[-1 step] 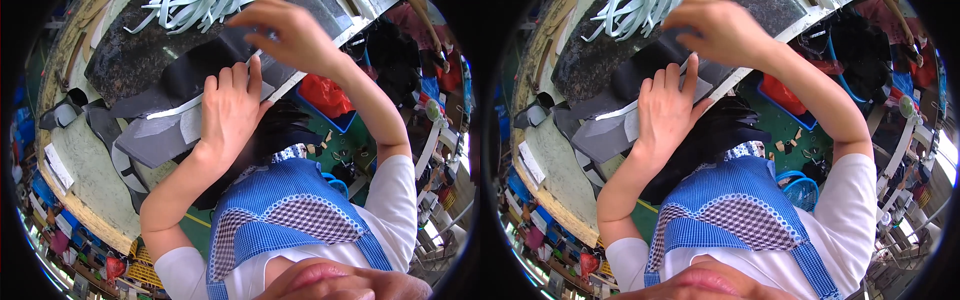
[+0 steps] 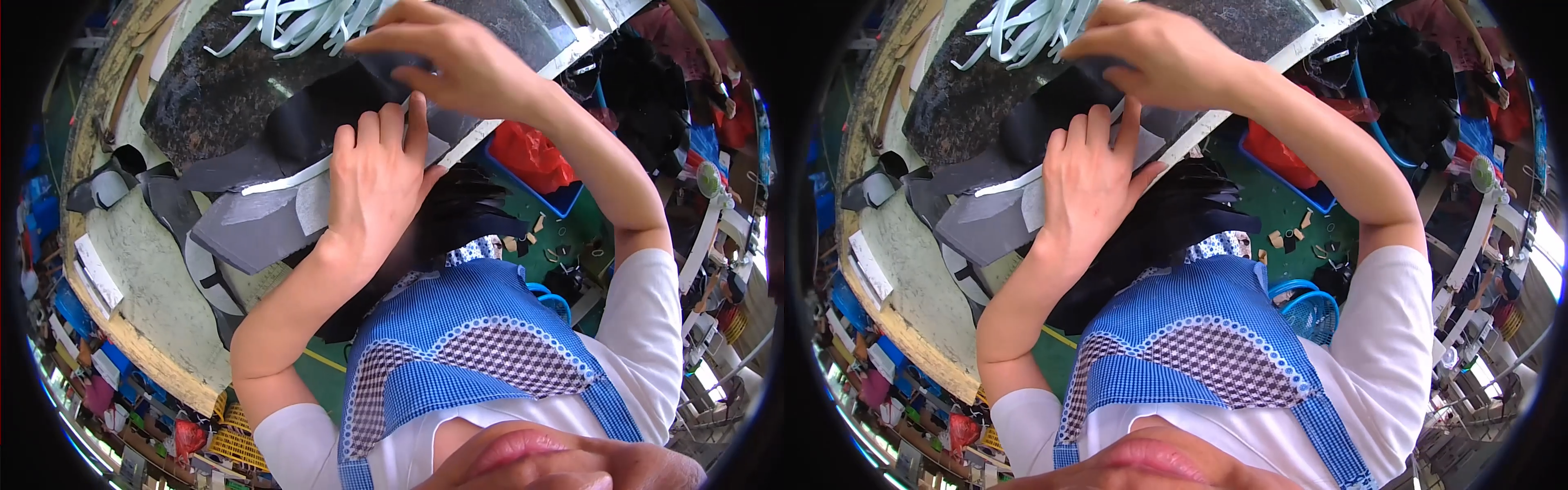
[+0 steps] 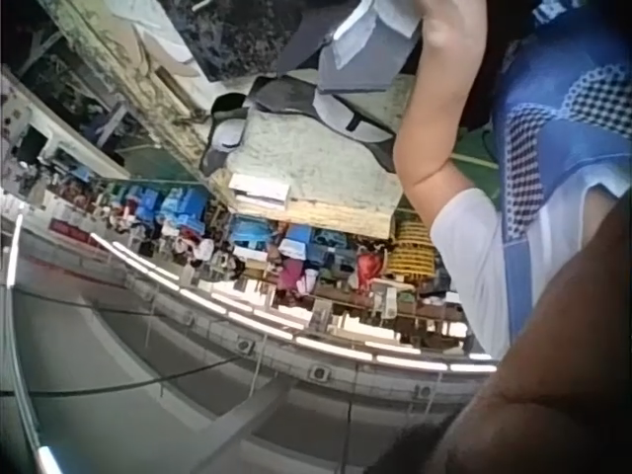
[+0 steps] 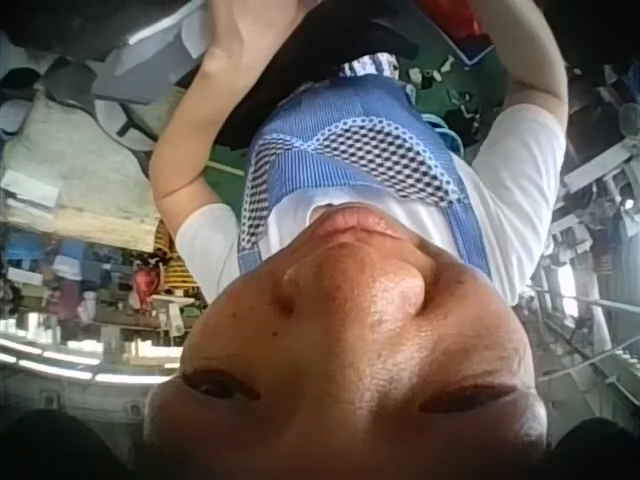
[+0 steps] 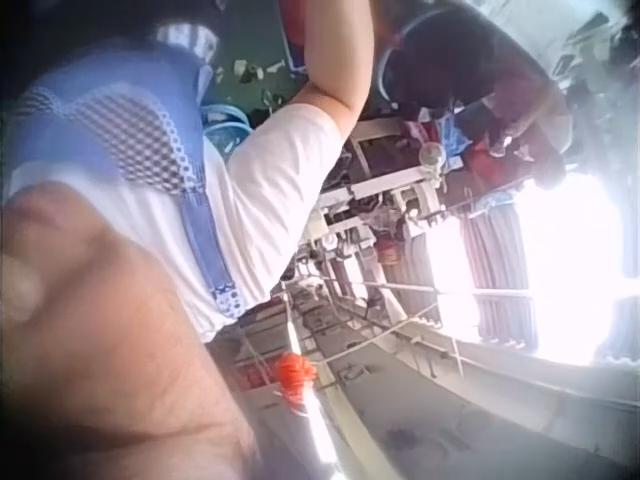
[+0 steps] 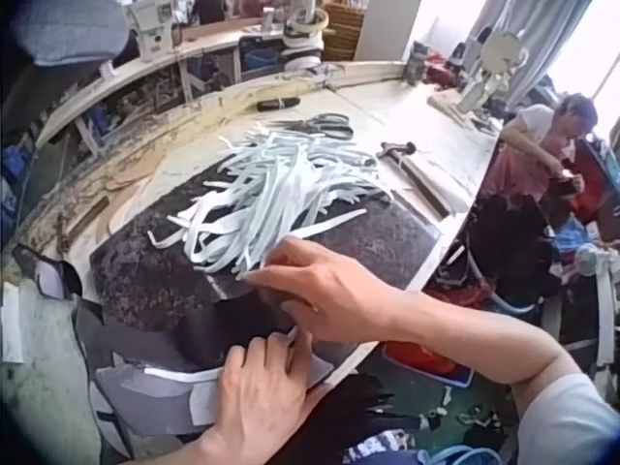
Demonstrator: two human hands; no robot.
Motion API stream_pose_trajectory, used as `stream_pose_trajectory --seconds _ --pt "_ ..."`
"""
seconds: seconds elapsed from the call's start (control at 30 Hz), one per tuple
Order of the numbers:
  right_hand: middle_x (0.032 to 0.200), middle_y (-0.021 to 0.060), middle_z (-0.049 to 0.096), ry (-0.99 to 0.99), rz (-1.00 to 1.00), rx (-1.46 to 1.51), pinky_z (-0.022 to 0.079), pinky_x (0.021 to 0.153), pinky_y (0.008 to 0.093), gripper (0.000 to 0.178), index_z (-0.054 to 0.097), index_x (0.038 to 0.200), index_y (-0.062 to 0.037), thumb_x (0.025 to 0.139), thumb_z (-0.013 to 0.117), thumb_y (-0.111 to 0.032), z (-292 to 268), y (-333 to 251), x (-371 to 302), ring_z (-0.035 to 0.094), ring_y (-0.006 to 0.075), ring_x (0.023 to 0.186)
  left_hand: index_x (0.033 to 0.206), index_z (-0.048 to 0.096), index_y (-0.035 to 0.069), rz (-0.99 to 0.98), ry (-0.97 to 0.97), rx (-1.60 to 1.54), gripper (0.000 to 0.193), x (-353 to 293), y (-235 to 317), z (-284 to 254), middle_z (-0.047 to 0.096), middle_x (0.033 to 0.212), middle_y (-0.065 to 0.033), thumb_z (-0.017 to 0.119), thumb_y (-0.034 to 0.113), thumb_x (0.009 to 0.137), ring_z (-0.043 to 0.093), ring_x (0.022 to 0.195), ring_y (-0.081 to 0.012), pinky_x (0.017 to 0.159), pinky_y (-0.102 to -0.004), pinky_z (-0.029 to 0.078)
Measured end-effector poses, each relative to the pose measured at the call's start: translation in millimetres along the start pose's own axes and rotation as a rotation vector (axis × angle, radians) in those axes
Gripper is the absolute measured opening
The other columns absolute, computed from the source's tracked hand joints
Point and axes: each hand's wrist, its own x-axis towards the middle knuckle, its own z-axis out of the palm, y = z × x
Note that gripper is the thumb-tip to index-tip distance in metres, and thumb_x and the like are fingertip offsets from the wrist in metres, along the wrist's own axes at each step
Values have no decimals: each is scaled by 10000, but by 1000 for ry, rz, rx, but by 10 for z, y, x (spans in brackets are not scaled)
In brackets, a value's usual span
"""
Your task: Apply white reinforcement strips to black shoe upper components.
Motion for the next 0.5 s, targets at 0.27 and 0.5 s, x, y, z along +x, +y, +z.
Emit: stream_pose_trajectory --seconds 0.27,0.5 --pt "776 135 667 -652 184 288 508 640 362 284 662 1055 21 874 764 -172 -229 246 391 661 251 721 1434 563 60 32 19 -12 807 -18 -25 9 507 982 -82 793 503 800 519 838 -223 716 -350 418" --pt "840 176 690 -345 91 -120 518 684 396 209 695 955 31 950 685 -178 -466 122 352 656 303 726 1422 561 34 87 3 -27 818 -3 -85 -13 509 986 -54 811 489 790 507 853 -191 741 -326 407"
